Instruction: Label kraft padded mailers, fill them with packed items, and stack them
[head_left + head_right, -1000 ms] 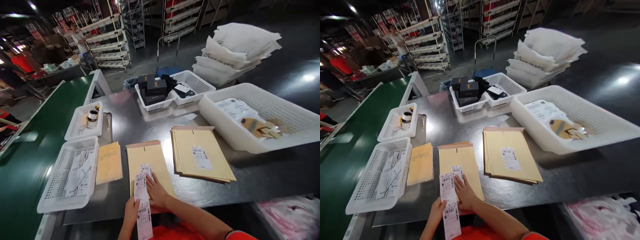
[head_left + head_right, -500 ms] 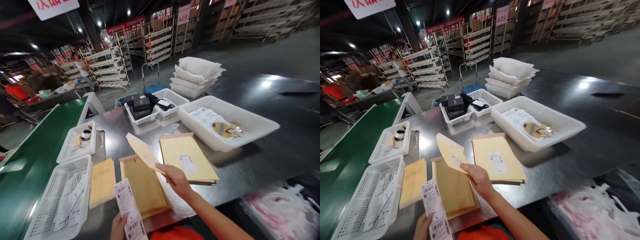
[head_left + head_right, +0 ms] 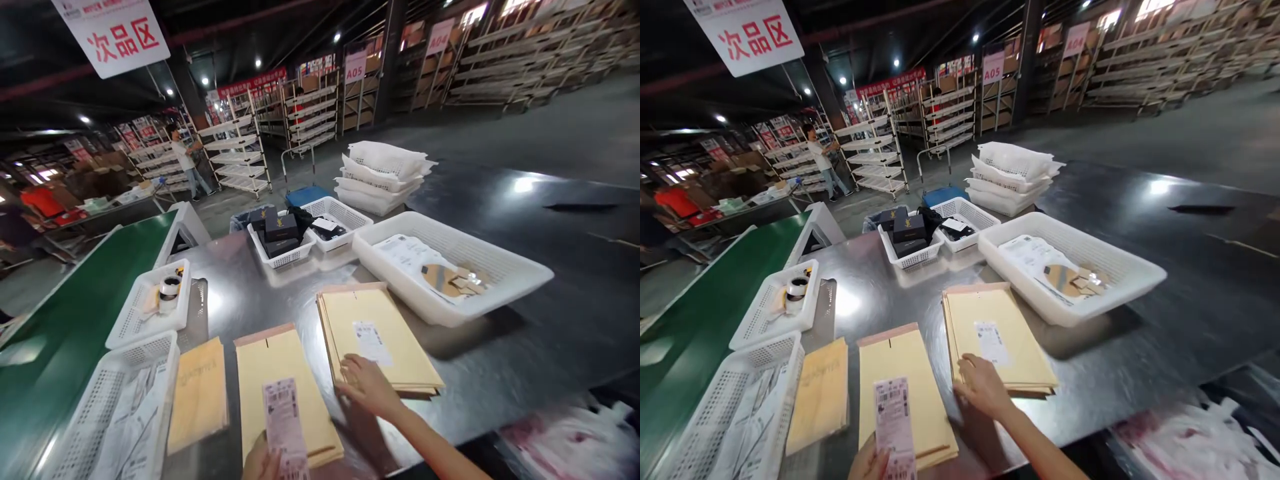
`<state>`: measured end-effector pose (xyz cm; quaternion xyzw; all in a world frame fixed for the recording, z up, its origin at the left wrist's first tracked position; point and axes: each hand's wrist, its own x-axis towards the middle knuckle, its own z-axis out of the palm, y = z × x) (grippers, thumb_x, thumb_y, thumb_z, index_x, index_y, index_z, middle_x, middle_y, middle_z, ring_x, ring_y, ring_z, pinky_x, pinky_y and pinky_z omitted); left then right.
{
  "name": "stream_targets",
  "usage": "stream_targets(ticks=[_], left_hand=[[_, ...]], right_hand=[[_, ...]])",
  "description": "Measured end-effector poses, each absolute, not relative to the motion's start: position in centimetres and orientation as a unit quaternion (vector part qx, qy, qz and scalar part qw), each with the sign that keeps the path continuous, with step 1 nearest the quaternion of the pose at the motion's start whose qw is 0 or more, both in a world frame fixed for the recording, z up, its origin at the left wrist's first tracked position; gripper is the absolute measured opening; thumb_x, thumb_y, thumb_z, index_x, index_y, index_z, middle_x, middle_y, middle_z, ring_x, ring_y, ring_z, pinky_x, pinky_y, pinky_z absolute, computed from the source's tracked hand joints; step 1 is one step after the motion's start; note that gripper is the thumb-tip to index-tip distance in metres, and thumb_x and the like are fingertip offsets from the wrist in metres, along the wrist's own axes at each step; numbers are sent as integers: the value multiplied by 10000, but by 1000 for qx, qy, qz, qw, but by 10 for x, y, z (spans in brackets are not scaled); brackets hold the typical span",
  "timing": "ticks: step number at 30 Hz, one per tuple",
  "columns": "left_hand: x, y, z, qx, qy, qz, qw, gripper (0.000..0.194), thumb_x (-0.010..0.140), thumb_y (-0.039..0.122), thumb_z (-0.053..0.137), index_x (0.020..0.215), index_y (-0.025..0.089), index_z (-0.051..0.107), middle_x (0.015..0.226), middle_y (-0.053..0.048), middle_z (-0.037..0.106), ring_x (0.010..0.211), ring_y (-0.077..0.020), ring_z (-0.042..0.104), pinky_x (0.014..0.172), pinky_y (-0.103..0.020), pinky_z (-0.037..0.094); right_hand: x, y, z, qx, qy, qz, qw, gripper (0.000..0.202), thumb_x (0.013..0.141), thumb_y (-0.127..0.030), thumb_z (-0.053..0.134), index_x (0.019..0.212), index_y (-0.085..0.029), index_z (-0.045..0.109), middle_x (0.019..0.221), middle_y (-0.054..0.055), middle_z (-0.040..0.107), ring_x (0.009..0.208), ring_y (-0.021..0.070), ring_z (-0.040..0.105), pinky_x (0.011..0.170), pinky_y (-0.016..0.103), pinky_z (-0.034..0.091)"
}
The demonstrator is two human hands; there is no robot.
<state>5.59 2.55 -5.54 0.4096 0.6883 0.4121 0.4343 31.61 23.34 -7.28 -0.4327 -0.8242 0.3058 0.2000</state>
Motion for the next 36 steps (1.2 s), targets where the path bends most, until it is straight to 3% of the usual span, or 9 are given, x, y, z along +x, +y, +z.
stream_targets(ticks=[4,8,12,15,18,23,29,32,36], left_hand=[[64,30,-25,489,626,373,479,633,848,671,467,1178,189,714,1256,-155,684,1185,-319,608,1061,-413,438],[59,15,-24,430,649,379,500,587,850,617,530,1204,173,680,1294,-176,654,1200,-320,595,1048,-444,446],[49,13,-32,289,658,504,480,837,687,603,735,1371,176,510,1436,-185,530,1294,-304,526,1045,-387,447],[48,28,-35,218,657,537,483,560,673,598,744,1001,148,679,991,-104,720,924,-228,664,835,-315,517],[55,39,-45,170,697,526,456,498,676,661,701,641,179,581,581,27,571,585,-136,538,581,-248,444],[78,16,-80,91,745,505,426,632,656,793,603,698,165,660,614,-24,642,621,-196,599,578,-294,471],[116,-70,-126,72,727,440,523,778,521,853,649,786,131,767,735,-140,743,730,-312,679,710,-410,540],[124,-94,-124,226,736,410,489,706,672,840,510,636,181,764,710,-156,729,711,-308,670,730,-412,533],[87,-70,-99,259,757,464,380,639,753,746,503,871,191,796,1039,-174,748,1006,-338,666,934,-402,504]], right_hand=[[230,194,-19,-323,-655,600,328,451,775,-389,596,1196,-233,555,1083,85,665,903,214,653,767,344,545],[186,166,2,-354,-609,633,322,72,682,-258,617,741,-218,613,727,-4,631,698,163,591,669,280,487],[180,143,-5,-341,-642,631,268,92,716,-267,595,734,-218,672,700,-2,661,662,157,584,636,270,462],[179,127,-21,-350,-657,621,244,121,770,-299,604,762,-222,697,697,-2,676,655,160,600,622,268,466],[172,124,-44,-387,-697,553,241,155,806,-301,615,691,-222,683,650,-4,650,621,158,595,578,261,462],[139,163,-93,-447,-755,413,245,158,830,-251,602,699,-221,685,840,39,668,773,187,617,689,305,500],[105,203,-137,-468,-799,321,201,102,826,-220,658,730,-217,695,1025,64,649,1021,262,560,919,455,415],[103,196,-144,-452,-827,279,184,102,879,-230,601,883,-220,702,1097,90,637,1088,279,528,955,471,391],[112,162,-151,-412,-866,232,163,345,899,-193,518,1229,-157,610,1333,179,560,1248,331,465,1038,528,353]])
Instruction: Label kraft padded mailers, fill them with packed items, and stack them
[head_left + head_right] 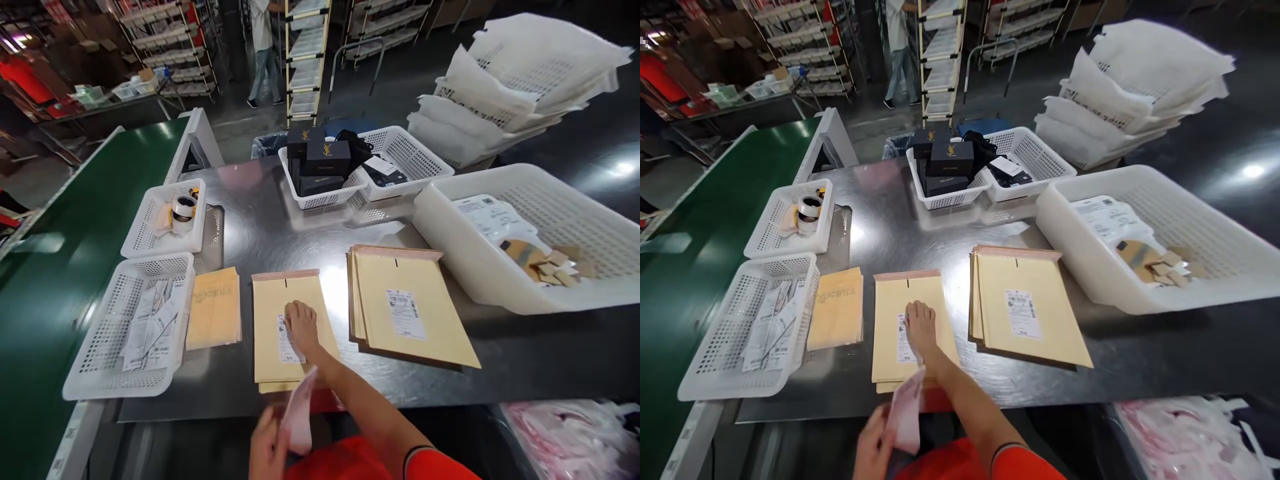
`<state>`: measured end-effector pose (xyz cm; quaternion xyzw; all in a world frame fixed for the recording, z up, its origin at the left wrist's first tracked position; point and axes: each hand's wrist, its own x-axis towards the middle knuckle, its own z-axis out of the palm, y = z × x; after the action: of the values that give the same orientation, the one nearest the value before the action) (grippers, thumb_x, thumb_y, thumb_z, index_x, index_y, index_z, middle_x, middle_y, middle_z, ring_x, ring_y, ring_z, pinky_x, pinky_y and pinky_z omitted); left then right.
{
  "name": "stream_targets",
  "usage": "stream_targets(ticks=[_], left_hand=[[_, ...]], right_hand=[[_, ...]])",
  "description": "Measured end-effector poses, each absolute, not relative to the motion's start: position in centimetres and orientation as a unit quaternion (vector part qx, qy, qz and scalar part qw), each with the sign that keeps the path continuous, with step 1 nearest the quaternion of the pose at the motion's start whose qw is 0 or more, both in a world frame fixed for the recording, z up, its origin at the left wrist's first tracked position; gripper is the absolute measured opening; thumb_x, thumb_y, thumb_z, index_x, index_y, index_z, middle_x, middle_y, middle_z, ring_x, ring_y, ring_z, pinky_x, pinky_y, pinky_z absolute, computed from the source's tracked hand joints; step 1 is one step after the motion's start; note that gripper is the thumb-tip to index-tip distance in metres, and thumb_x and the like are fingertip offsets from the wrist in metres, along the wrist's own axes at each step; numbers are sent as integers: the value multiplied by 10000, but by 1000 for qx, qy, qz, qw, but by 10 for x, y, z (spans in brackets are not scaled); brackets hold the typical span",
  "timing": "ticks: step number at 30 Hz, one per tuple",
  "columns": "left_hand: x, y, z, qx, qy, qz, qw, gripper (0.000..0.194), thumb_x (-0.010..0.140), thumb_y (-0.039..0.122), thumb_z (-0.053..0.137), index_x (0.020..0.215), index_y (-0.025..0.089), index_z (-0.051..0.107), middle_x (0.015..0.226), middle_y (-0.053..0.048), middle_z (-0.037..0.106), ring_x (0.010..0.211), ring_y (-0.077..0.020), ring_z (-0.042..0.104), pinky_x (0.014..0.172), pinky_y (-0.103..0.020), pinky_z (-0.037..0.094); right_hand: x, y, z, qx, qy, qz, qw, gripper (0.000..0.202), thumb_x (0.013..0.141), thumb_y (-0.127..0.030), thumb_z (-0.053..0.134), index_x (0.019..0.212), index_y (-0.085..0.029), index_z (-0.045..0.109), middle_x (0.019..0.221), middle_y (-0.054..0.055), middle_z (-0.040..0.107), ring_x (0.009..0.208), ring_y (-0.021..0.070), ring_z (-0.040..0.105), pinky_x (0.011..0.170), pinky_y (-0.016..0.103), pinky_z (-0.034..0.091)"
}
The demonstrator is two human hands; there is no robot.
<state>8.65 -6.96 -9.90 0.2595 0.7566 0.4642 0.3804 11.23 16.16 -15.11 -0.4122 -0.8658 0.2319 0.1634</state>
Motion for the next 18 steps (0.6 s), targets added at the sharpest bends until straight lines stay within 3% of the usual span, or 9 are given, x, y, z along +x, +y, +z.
stream_targets(ticks=[2,5,7,10,15,18], left_hand=[[57,-45,-92,179,770,462,402,689,712,751,574,976,148,777,1078,-176,748,1068,-356,649,985,-424,482],[26,-21,-98,135,754,466,442,746,604,769,665,899,93,778,964,-185,770,971,-380,677,946,-468,500],[22,-18,-106,128,752,472,442,762,554,777,692,857,83,781,918,-189,775,955,-396,682,941,-490,501],[30,-22,-114,106,745,489,441,779,540,771,705,910,91,782,988,-189,773,1021,-409,674,971,-510,490],[39,-17,-105,89,708,527,461,691,603,697,729,933,91,772,1032,-183,768,1046,-381,684,1006,-510,487],[31,-23,-93,70,675,561,475,618,601,633,771,917,102,763,1012,-170,773,1032,-361,695,1001,-498,502]], right_hand=[[122,145,-157,-305,-916,218,140,435,890,-213,520,1318,-152,563,1431,166,509,1342,324,411,1109,524,310],[136,146,-161,-112,-970,202,69,548,892,-339,519,1403,-141,501,1508,144,446,1420,301,342,1173,511,253],[142,163,-159,-163,-969,182,33,613,911,-388,476,1459,-118,429,1551,156,375,1449,303,295,1193,527,208],[148,177,-153,-339,-929,145,24,643,940,-330,397,1503,-30,315,1587,218,254,1481,347,201,1196,589,126],[170,118,-159,-129,-973,192,15,825,841,-425,553,1509,-17,292,1585,228,245,1488,369,152,1206,586,122],[175,94,-159,-105,-969,225,16,782,846,-392,599,1495,-41,340,1569,239,276,1468,378,223,1179,597,207]])
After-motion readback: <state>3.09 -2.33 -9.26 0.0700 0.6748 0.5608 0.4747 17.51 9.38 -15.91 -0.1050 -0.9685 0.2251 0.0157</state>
